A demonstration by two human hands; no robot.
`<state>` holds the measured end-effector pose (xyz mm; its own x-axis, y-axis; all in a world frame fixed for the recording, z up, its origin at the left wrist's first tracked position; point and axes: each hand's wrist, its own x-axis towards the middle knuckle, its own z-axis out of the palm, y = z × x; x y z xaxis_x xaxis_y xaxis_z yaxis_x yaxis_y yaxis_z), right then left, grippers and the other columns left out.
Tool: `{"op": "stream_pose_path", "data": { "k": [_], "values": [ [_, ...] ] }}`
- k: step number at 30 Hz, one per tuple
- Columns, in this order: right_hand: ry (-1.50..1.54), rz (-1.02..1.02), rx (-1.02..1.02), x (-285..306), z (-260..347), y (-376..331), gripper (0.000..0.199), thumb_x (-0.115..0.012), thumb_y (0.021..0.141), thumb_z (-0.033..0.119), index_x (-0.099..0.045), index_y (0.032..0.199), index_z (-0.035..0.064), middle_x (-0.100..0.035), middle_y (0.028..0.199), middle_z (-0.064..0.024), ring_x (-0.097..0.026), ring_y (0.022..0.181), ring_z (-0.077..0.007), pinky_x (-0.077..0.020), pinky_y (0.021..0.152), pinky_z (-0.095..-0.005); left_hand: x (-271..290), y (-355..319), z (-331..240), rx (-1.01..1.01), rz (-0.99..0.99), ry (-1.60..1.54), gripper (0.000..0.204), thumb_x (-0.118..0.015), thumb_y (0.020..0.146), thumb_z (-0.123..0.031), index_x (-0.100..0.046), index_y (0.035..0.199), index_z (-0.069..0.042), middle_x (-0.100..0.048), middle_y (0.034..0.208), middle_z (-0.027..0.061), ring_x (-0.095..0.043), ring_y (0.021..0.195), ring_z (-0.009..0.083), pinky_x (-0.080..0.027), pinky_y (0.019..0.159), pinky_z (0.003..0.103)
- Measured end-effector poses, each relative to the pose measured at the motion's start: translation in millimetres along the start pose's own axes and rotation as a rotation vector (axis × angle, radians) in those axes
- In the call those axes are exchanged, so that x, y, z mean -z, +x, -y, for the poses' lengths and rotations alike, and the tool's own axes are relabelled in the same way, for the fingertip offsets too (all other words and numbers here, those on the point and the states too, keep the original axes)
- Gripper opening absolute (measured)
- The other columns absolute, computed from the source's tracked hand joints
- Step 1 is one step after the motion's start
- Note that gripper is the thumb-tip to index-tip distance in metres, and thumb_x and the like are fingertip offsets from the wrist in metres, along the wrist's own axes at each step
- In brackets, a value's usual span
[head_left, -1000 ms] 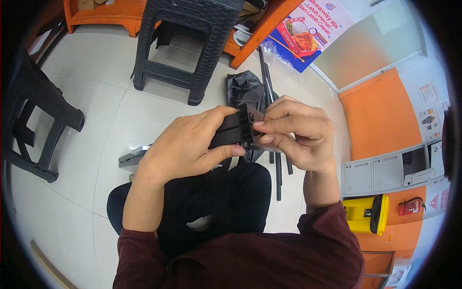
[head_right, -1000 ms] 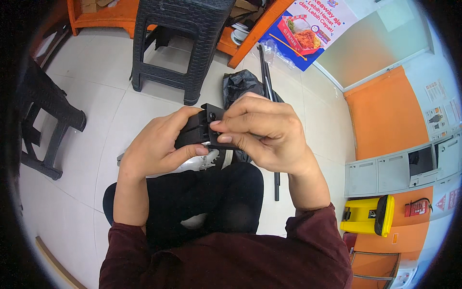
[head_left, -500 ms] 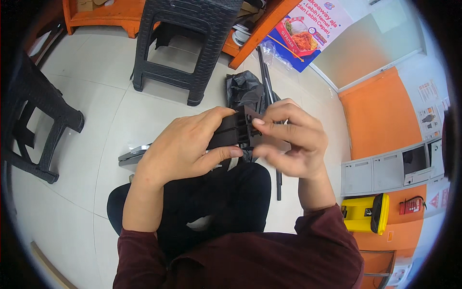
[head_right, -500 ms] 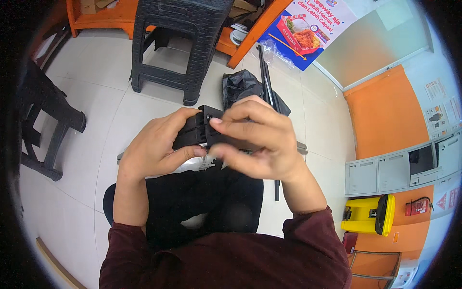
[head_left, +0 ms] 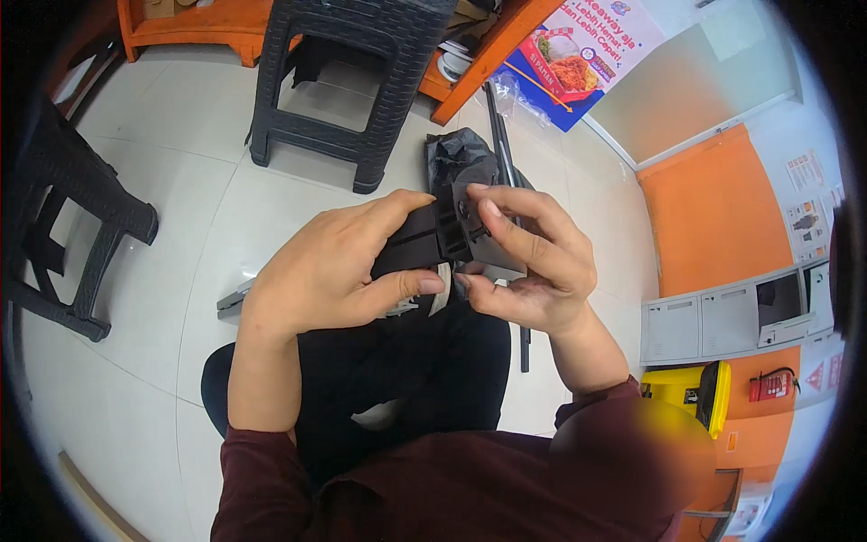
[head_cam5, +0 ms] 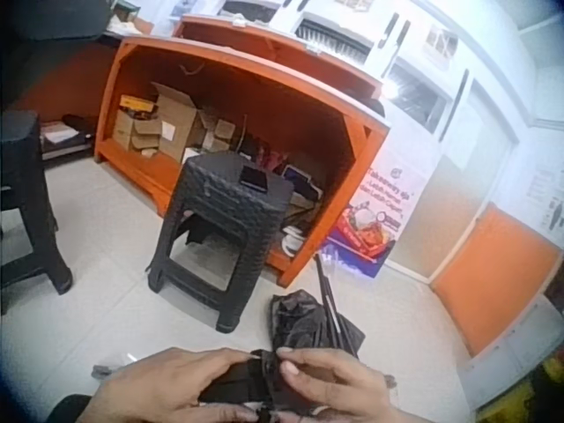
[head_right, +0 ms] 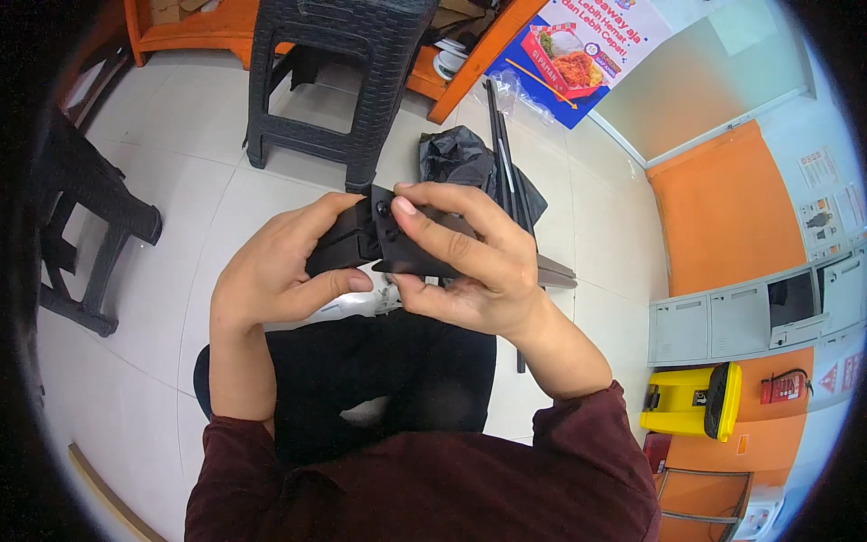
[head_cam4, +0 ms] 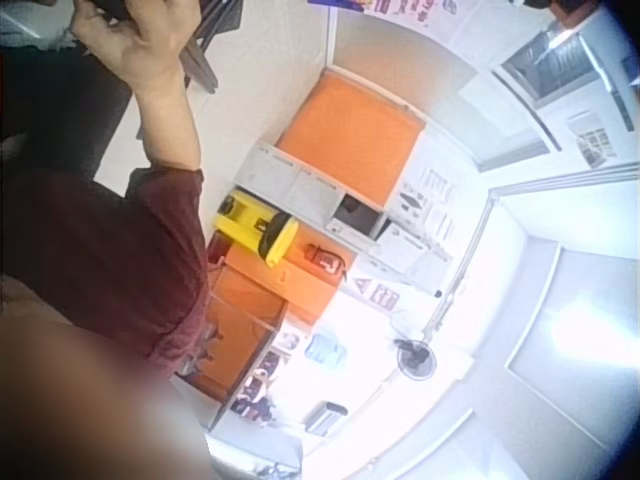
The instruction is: The person assembles parts of a black frame by hand, inserting screws into holes and tightening them with a hex key before lifting the partially assembled frame.
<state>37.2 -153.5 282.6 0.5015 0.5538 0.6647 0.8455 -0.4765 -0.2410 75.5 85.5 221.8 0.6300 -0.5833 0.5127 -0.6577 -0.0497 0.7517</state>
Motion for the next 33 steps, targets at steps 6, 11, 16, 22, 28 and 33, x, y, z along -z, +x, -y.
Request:
{"op": "stream_pose_path", "data": {
  "k": [6,11,16,22,28,33],
  "values": [
    [-0.006,-0.006,-0.022,-7.2,4.1,-1.3,0.056,-0.084,0.071,0.007,-0.070,0.125,-0.0036,-0.065,0.118,-0.0217,-0.068,0.104,-0.0308,-0.0561,0.089,-0.0358,6.1,-3.8,0.2,0.027,0.019,-0.022,0.070,-0.082,0.082,-0.034,-0.052,0.132,0.004,-0.068,0.090,0.0153,-0.068,0.076,0.0264,-0.049,0.067,0.034],
    [0.012,-0.034,-0.036,-9.7,2.5,-4.0,0.057,-0.085,0.073,0.007,-0.069,0.127,-0.0034,-0.065,0.118,-0.0215,-0.068,0.103,-0.0296,-0.0562,0.088,-0.0363,9.1,-4.3,1.9,0.116,0.097,-0.115,0.071,-0.081,0.084,-0.036,-0.052,0.134,0.003,-0.068,0.093,0.0154,-0.068,0.080,0.0250,-0.050,0.071,0.034],
    [0.038,-0.009,-0.052,-7.5,10.3,-0.8,0.057,-0.085,0.073,0.006,-0.069,0.127,-0.0026,-0.064,0.119,-0.0205,-0.067,0.101,-0.0281,-0.0574,0.082,-0.0336,15.2,-6.9,3.3,0.137,0.139,-0.197,0.073,-0.082,0.082,-0.036,-0.051,0.136,0.004,-0.068,0.102,0.0160,-0.067,0.092,0.0231,-0.050,0.081,0.033],
    [0.037,-0.061,-0.033,-11.8,14.5,0.2,0.058,-0.084,0.071,0.006,-0.070,0.127,0.0020,-0.064,0.118,-0.0180,-0.067,0.101,-0.0272,-0.0575,0.078,-0.0335,15.9,-7.4,5.1,0.010,0.092,-0.205,0.064,-0.080,0.081,-0.022,-0.052,0.134,0.002,-0.068,0.099,0.0174,-0.069,0.088,0.0293,-0.052,0.080,0.037],
    [0.037,-0.077,-0.022,-14.7,12.8,-4.7,0.062,-0.085,0.070,0.008,-0.070,0.130,0.0061,-0.065,0.117,-0.0176,-0.067,0.100,-0.0302,-0.0562,0.081,-0.0369,16.6,-6.7,0.9,0.019,0.100,-0.210,0.067,-0.081,0.079,-0.017,-0.051,0.135,0.003,-0.068,0.103,0.0182,-0.069,0.090,0.0277,-0.052,0.082,0.035],
    [0.045,-0.086,-0.033,-14.3,13.3,-6.0,0.061,-0.086,0.070,0.009,-0.071,0.129,0.0067,-0.065,0.116,-0.0175,-0.067,0.100,-0.0306,-0.0557,0.083,-0.0376,15.2,-6.5,0.2,0.036,0.121,-0.209,0.066,-0.081,0.080,-0.019,-0.052,0.135,0.003,-0.069,0.105,0.0185,-0.070,0.091,0.0290,-0.052,0.083,0.036]
  ]
}}
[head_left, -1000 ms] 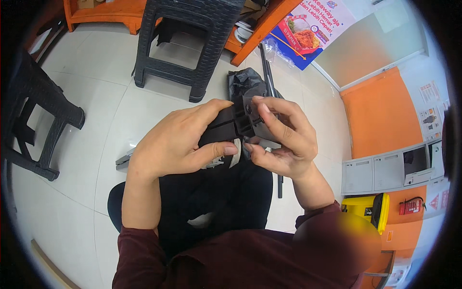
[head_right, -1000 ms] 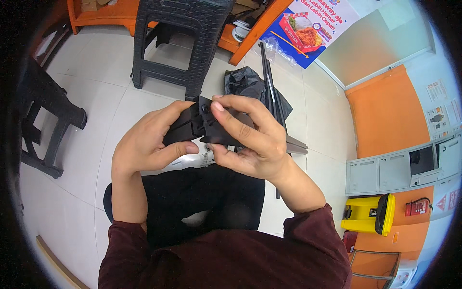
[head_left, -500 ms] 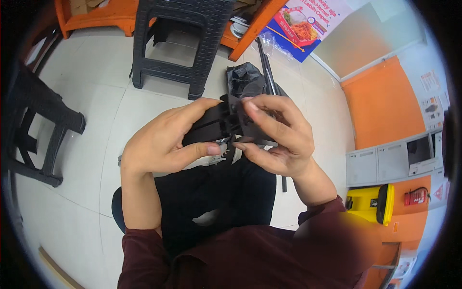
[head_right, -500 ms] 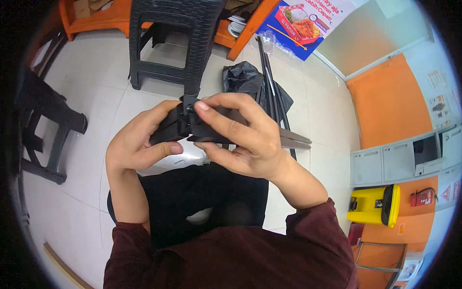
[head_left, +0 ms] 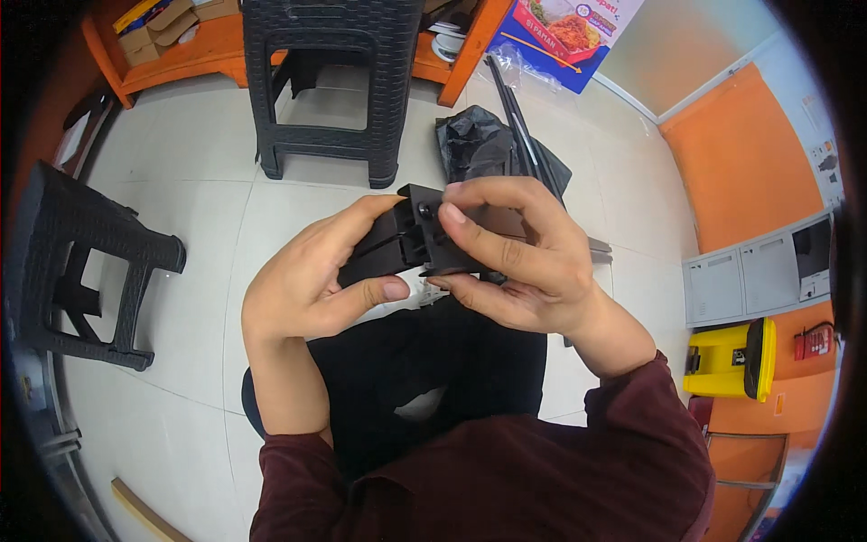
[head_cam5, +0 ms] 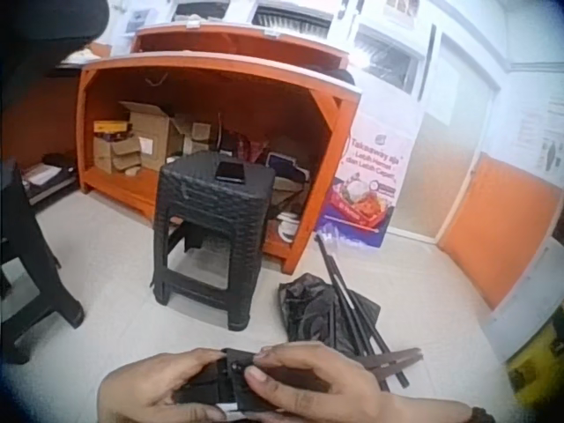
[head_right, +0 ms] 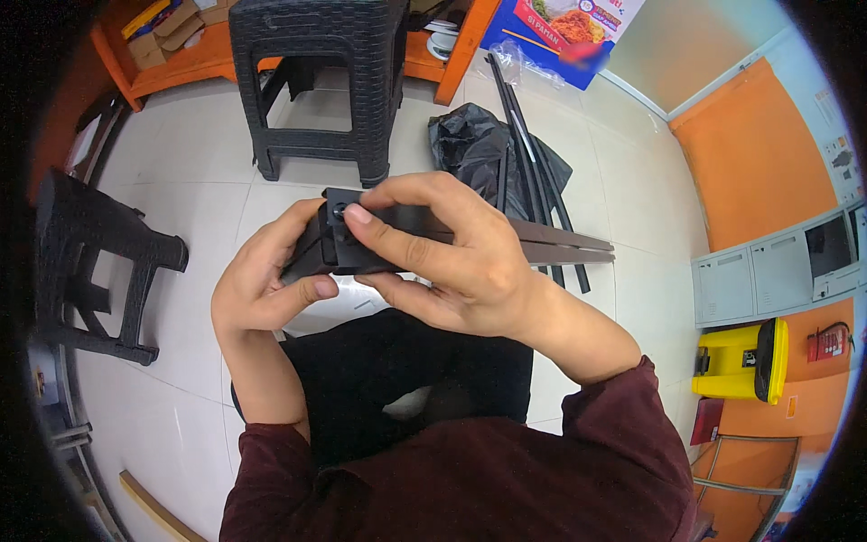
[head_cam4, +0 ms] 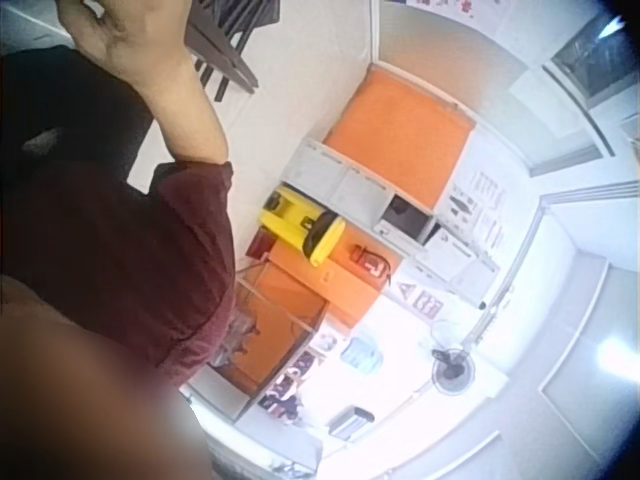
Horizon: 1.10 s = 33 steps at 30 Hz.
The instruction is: The person assembles parts of a black frame by hand, inserting screws into holes and tightening them with a hex key before lifting the partially assembled frame.
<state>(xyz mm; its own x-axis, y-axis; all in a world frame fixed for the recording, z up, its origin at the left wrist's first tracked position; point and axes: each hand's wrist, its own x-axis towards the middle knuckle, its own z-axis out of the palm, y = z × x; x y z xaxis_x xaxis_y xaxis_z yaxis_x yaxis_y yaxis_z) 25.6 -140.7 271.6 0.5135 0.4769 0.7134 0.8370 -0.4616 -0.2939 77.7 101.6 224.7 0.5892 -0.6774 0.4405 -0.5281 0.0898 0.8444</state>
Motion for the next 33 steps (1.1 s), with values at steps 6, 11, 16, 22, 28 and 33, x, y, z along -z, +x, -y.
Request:
{"op": "stream_pose_path", "data": {
  "k": [6,11,16,22,28,33],
  "values": [
    [0.021,0.085,-0.015,19.8,7.4,14.8,0.041,-0.088,0.071,0.013,-0.079,0.111,0.0062,-0.067,0.104,-0.0129,-0.065,0.093,-0.0253,-0.0495,0.078,-0.0332,-2.9,1.2,-2.1,0.017,0.032,0.009,0.066,-0.082,0.080,-0.023,-0.053,0.134,0.003,-0.069,0.103,0.0194,-0.071,0.093,0.0338,-0.053,0.082,0.039],
    [0.078,0.113,-0.038,22.9,8.8,21.6,0.027,-0.087,0.073,0.013,-0.080,0.099,0.0064,-0.066,0.095,-0.0072,-0.060,0.082,-0.0200,-0.0447,0.071,-0.0334,-5.8,2.8,-1.1,-0.025,0.022,0.054,0.064,-0.081,0.081,-0.024,-0.054,0.133,0.001,-0.069,0.103,0.0201,-0.071,0.092,0.0368,-0.054,0.080,0.041],
    [0.067,0.087,-0.107,19.2,9.7,18.8,0.027,-0.087,0.076,0.017,-0.078,0.096,0.0023,-0.065,0.084,-0.0067,-0.061,0.074,-0.0195,-0.0478,0.066,-0.0307,-6.8,3.3,-1.3,-0.017,0.021,0.055,0.062,-0.080,0.083,-0.027,-0.053,0.132,0.000,-0.068,0.100,0.0197,-0.069,0.087,0.0382,-0.053,0.076,0.041],
    [0.023,0.104,-0.030,17.2,0.4,21.4,0.030,-0.087,0.078,0.024,-0.070,0.085,0.0007,-0.062,0.075,-0.0078,-0.060,0.067,-0.0209,-0.0469,0.060,-0.0301,-12.9,3.9,-3.4,-0.006,-0.005,0.089,0.064,-0.080,0.084,-0.029,-0.052,0.132,0.001,-0.067,0.098,0.0199,-0.067,0.085,0.0376,-0.053,0.075,0.041],
    [-0.020,0.295,0.032,24.7,-11.1,28.0,0.030,-0.073,0.090,0.034,-0.062,0.083,0.0065,-0.051,0.073,-0.0062,-0.050,0.063,-0.0276,-0.0366,0.059,-0.0375,-8.1,2.2,-1.2,0.042,0.017,0.083,0.069,-0.080,0.083,-0.030,-0.051,0.136,0.003,-0.068,0.100,0.0176,-0.068,0.087,0.0315,-0.052,0.078,0.038],
    [-0.073,0.357,0.059,33.4,-7.4,36.0,0.017,-0.065,0.090,0.021,-0.062,0.097,0.0055,-0.051,0.079,-0.0095,-0.051,0.073,-0.0299,-0.0372,0.066,-0.0407,-9.1,4.3,-2.8,0.082,0.022,0.086,0.071,-0.080,0.084,-0.031,-0.050,0.137,0.004,-0.068,0.099,0.0161,-0.068,0.087,0.0279,-0.051,0.078,0.037]
  ]
}}
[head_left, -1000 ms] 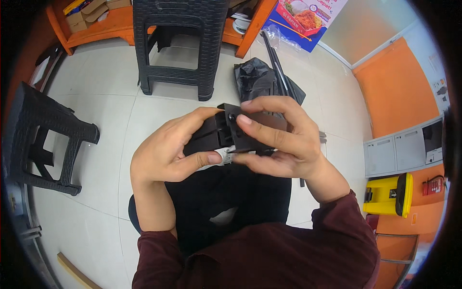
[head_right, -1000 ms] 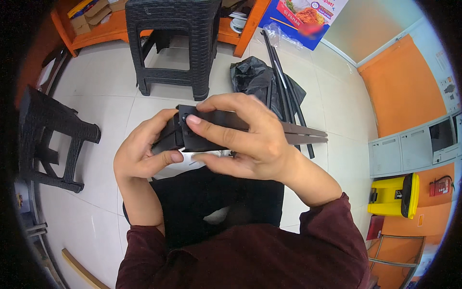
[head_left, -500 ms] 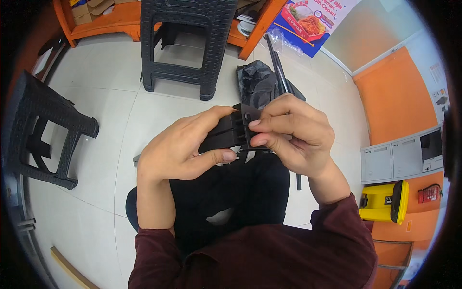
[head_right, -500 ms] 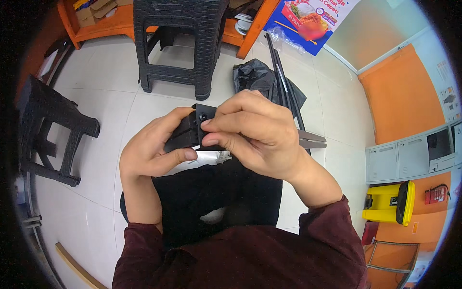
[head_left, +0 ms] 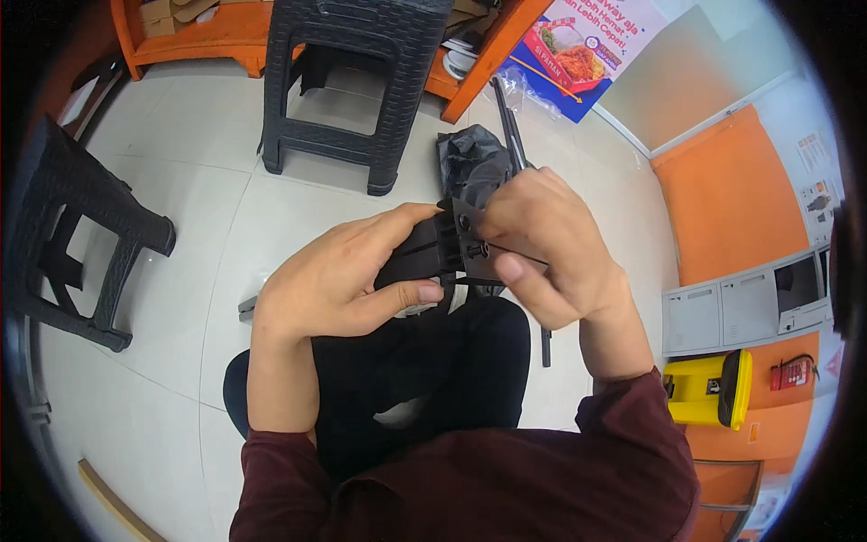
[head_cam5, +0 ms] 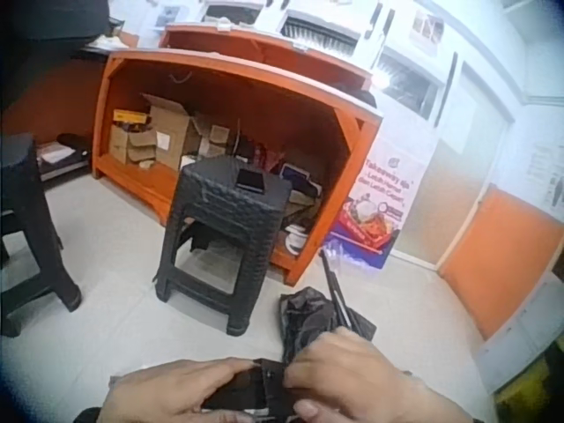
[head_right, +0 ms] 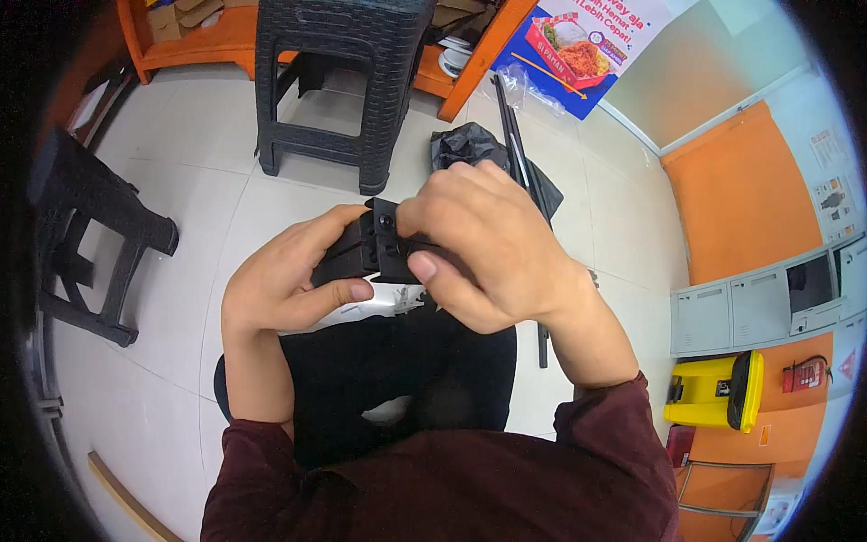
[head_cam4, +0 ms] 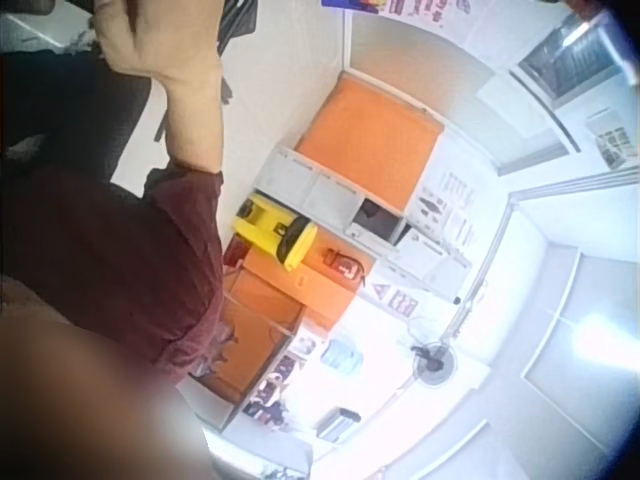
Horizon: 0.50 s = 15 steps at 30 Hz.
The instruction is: The person assembles parts of a black frame by hand, inserting screws into holes and tightening them with a hex key before lifting the partially assembled frame.
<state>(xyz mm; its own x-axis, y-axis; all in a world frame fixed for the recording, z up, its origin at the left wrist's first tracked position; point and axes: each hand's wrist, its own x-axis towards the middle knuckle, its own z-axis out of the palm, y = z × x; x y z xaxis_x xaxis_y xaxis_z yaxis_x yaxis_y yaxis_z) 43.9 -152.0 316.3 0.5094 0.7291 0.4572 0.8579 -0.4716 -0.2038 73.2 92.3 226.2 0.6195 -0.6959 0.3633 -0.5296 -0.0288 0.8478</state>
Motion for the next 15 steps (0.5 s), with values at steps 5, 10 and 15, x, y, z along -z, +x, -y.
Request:
{"op": "stream_pose_path", "data": {
  "k": [5,10,15],
  "values": [
    [-0.116,0.106,0.047,-4.6,-5.2,2.7,0.014,-0.067,0.087,0.017,-0.061,0.094,0.0072,-0.052,0.081,-0.0089,-0.053,0.076,-0.0291,-0.0387,0.066,-0.0399,0.6,-1.3,-2.4,0.006,0.003,-0.001,0.069,-0.080,0.084,-0.031,-0.051,0.136,0.004,-0.068,0.099,0.0165,-0.067,0.086,0.0279,-0.051,0.076,0.037],
    [-0.154,0.196,0.012,3.8,-6.0,7.4,0.016,-0.068,0.088,0.022,-0.059,0.086,0.0088,-0.052,0.078,-0.0074,-0.054,0.070,-0.0289,-0.0407,0.063,-0.0399,-2.2,-1.3,1.7,-0.109,-0.067,0.028,0.061,-0.078,0.086,-0.032,-0.052,0.132,0.001,-0.067,0.099,0.0203,-0.067,0.078,0.0351,-0.053,0.070,0.040],
    [-0.164,0.063,0.074,-2.9,-2.7,14.8,0.028,-0.070,0.090,0.030,-0.056,0.076,0.0093,-0.050,0.068,-0.0069,-0.054,0.060,-0.0293,-0.0407,0.057,-0.0399,-1.4,-1.7,-2.4,-0.062,-0.044,0.049,0.061,-0.077,0.088,-0.033,-0.052,0.132,0.000,-0.067,0.099,0.0205,-0.067,0.079,0.0350,-0.052,0.070,0.040]
  ]
}}
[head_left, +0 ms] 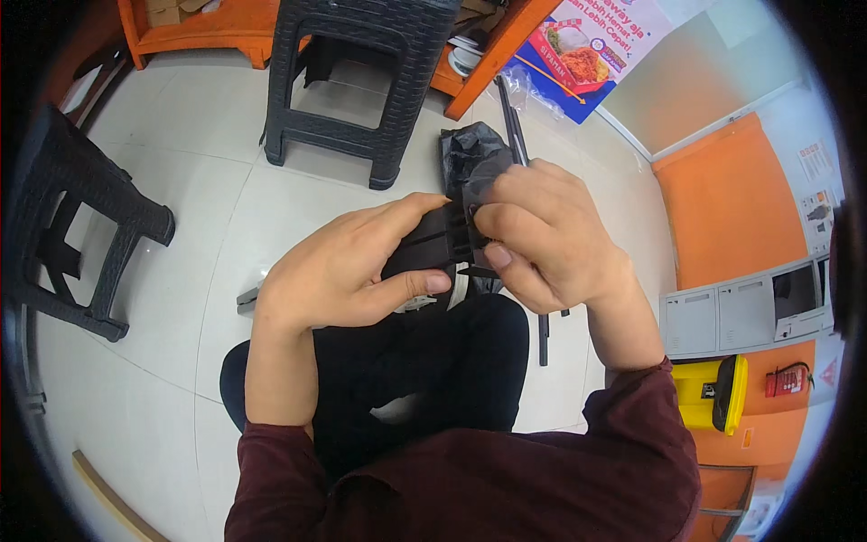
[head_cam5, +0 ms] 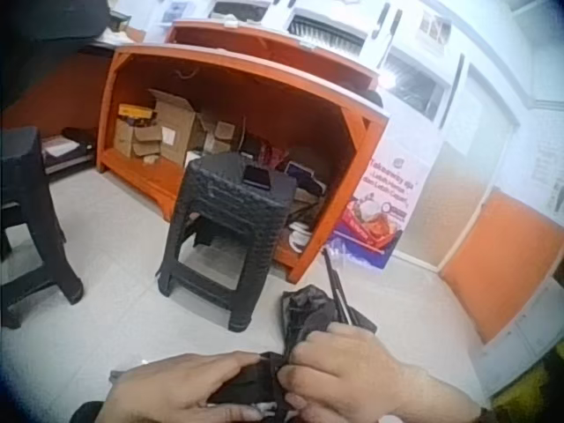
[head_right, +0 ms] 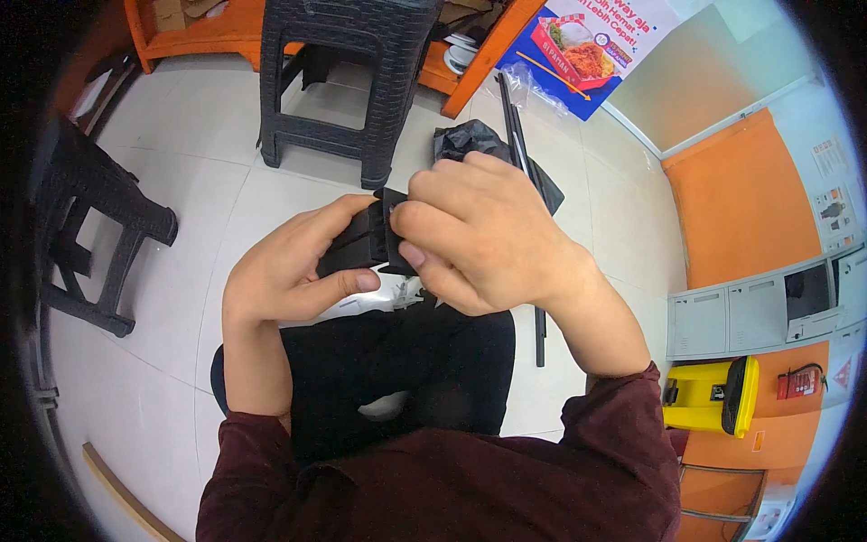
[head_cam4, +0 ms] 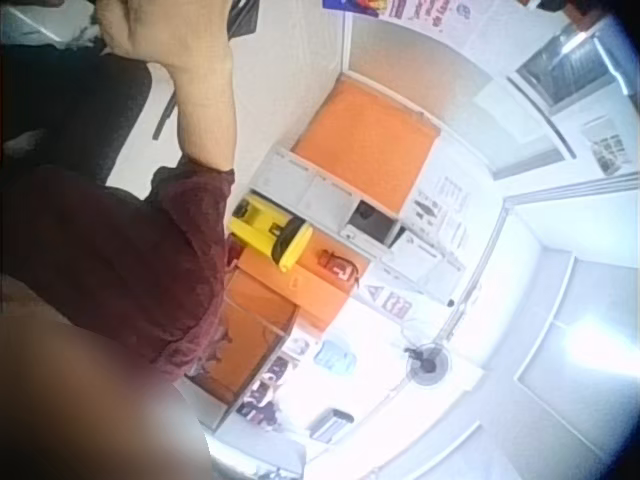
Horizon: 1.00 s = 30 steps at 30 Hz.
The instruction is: The person assembles parts of a black frame by hand, inserting screws into holes and tightening them with a hex key before lifting the partially assembled frame.
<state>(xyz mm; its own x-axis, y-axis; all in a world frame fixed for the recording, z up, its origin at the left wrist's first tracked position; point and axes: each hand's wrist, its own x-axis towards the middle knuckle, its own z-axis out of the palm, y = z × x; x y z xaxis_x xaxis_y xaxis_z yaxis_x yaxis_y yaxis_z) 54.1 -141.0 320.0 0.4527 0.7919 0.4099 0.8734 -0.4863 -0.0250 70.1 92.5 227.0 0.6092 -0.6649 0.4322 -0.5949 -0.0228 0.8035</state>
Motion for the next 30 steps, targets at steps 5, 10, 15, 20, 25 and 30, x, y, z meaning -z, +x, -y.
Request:
{"op": "stream_pose_path", "data": {
  "k": [5,10,15,20,25,30],
  "values": [
    [-0.002,0.089,0.007,1.9,-4.8,-1.2,0.025,-0.069,0.089,0.027,-0.056,0.076,0.0096,-0.049,0.067,-0.0071,-0.053,0.056,-0.0293,-0.0404,0.055,-0.0388,0.1,-2.2,2.5,-0.017,-0.034,0.001,0.061,-0.077,0.088,-0.033,-0.052,0.132,0.000,-0.067,0.099,0.0204,-0.067,0.079,0.0352,-0.052,0.071,0.041],
    [-0.022,-0.005,0.036,-4.2,-1.8,0.4,0.030,-0.070,0.090,0.030,-0.055,0.075,0.0091,-0.048,0.065,-0.0076,-0.052,0.054,-0.0297,-0.0403,0.052,-0.0390,-2.2,0.3,6.5,-0.034,-0.021,-0.004,0.061,-0.077,0.088,-0.031,-0.051,0.132,0.001,-0.067,0.099,0.0208,-0.067,0.085,0.0377,-0.052,0.075,0.042],
    [0.048,0.055,0.003,3.7,-1.1,1.9,0.024,-0.068,0.090,0.025,-0.056,0.079,0.0089,-0.048,0.066,-0.0068,-0.052,0.053,-0.0287,-0.0412,0.051,-0.0381,0.0,-3.4,3.8,-0.020,-0.022,0.007,0.060,-0.076,0.088,-0.032,-0.051,0.133,0.000,-0.067,0.100,0.0215,-0.067,0.089,0.0394,-0.052,0.076,0.043],
    [-0.014,0.046,0.050,-2.7,-2.4,0.3,0.025,-0.069,0.091,0.026,-0.056,0.079,0.0092,-0.048,0.067,-0.0065,-0.053,0.053,-0.0287,-0.0418,0.050,-0.0383,2.0,-1.0,0.7,0.063,0.048,-0.004,0.062,-0.076,0.088,-0.033,-0.051,0.134,0.000,-0.068,0.101,0.0215,-0.068,0.088,0.0387,-0.052,0.076,0.043],
    [0.032,0.065,0.017,3.9,-5.3,1.1,0.022,-0.069,0.090,0.025,-0.056,0.081,0.0101,-0.049,0.069,-0.0062,-0.054,0.053,-0.0286,-0.0424,0.050,-0.0385,-1.4,-3.5,8.4,0.014,-0.006,-0.002,0.065,-0.077,0.087,-0.035,-0.051,0.134,0.002,-0.067,0.099,0.0196,-0.067,0.084,0.0341,-0.052,0.075,0.040],
    [0.006,0.130,0.012,0.8,-3.0,-3.2,0.020,-0.070,0.089,0.024,-0.057,0.082,0.0104,-0.050,0.072,-0.0063,-0.056,0.057,-0.0281,-0.0432,0.052,-0.0380,1.8,-2.5,3.4,0.078,0.028,-0.028,0.066,-0.078,0.086,-0.035,-0.052,0.134,0.003,-0.067,0.100,0.0199,-0.066,0.086,0.0336,-0.051,0.077,0.040]
  ]
}}
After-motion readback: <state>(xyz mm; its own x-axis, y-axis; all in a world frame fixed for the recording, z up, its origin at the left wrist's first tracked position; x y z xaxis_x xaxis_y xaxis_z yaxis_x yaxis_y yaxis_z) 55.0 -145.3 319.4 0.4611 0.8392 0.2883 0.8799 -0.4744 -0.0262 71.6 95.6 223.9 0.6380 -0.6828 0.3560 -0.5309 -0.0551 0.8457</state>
